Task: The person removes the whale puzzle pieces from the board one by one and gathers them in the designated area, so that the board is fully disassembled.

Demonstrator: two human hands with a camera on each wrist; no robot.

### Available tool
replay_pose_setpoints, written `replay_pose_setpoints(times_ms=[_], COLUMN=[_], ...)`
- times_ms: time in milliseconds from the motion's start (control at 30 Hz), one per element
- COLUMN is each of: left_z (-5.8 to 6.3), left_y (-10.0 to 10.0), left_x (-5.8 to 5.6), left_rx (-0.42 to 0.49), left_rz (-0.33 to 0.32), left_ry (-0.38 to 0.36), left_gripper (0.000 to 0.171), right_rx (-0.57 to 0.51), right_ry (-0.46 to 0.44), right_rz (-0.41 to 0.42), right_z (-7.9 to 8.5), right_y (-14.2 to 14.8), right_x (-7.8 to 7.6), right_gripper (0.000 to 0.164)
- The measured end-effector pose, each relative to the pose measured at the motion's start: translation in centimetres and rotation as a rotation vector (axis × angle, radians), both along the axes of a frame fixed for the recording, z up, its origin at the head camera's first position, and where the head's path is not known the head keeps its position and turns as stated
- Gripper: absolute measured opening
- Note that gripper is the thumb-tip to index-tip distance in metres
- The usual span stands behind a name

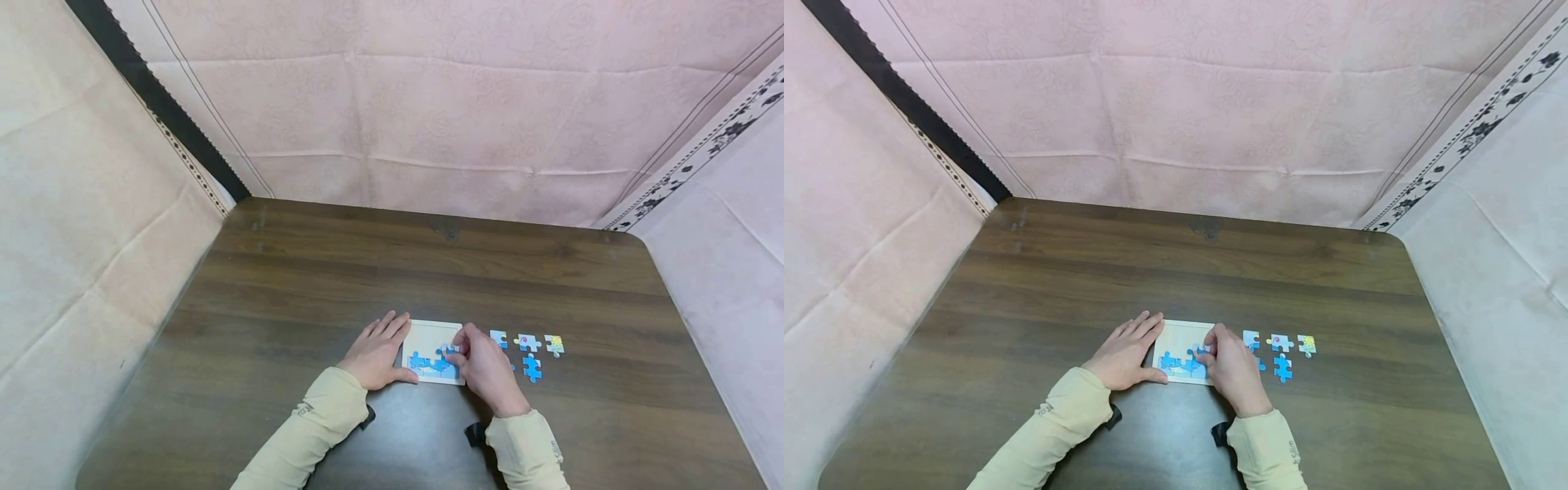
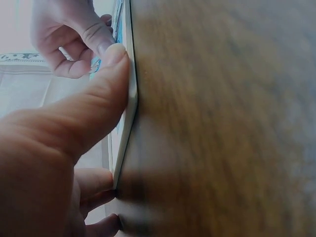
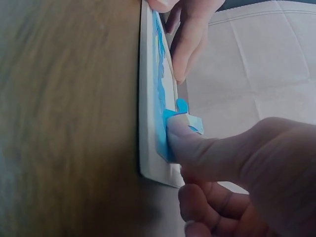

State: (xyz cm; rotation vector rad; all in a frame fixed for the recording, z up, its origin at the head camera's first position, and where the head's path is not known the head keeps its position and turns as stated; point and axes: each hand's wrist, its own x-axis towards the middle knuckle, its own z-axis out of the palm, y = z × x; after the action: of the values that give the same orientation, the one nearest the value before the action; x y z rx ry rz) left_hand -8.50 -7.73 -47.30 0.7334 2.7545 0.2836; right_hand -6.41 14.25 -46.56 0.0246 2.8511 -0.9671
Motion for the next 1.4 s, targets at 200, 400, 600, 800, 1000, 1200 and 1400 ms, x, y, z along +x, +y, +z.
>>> replay_pose_setpoints(times_ms=[200,400,600,800,1000,1200,1400], left_z=[0.0,0.0,0.0,-0.1,-0.2,-0.3,-0.1], left_y=[0.0,0.1,0.1,0.1,0.0,0.0,0.0], left_x=[0.0,0.0,0.0,0.0,0.0,0.0,0.0], left_rx=[-0.009,-0.004,-0.004,-0.002,-0.005,0.001,-0.004], left_rz=[0.007,0.007,0.009,0.011,0.002,0.003,0.004], left_ry=[-0.006,-0.011,-0.006,-0.003,-0.001,0.001,-0.002], left_gripper=[0.103,0.104,0.104,0.104,0.104,0.103,0.103], right_rx=[-0.05,-0.088,-0.142,-0.1,-0.041,-0.058,-0.07], right_ry=[0.019,0.024,0.007,0.072,0.109,0.069,-0.002], right_rz=[-0.003,-0.002,-0.011,-0.004,0.0,0.008,-0.011], right_z=[0.0,0.2,0.5,0.5,0.6,1.0,1.9], right_y=[0.0,-0.3,-0.2,-0.1,-0.1,0.0,0.4], right_x=[0.2,0.3,0.3,0.2,0.3,0.5,0.8], right_gripper=[0.032,0.028,0.019,0.014,0.013,0.012,0.011])
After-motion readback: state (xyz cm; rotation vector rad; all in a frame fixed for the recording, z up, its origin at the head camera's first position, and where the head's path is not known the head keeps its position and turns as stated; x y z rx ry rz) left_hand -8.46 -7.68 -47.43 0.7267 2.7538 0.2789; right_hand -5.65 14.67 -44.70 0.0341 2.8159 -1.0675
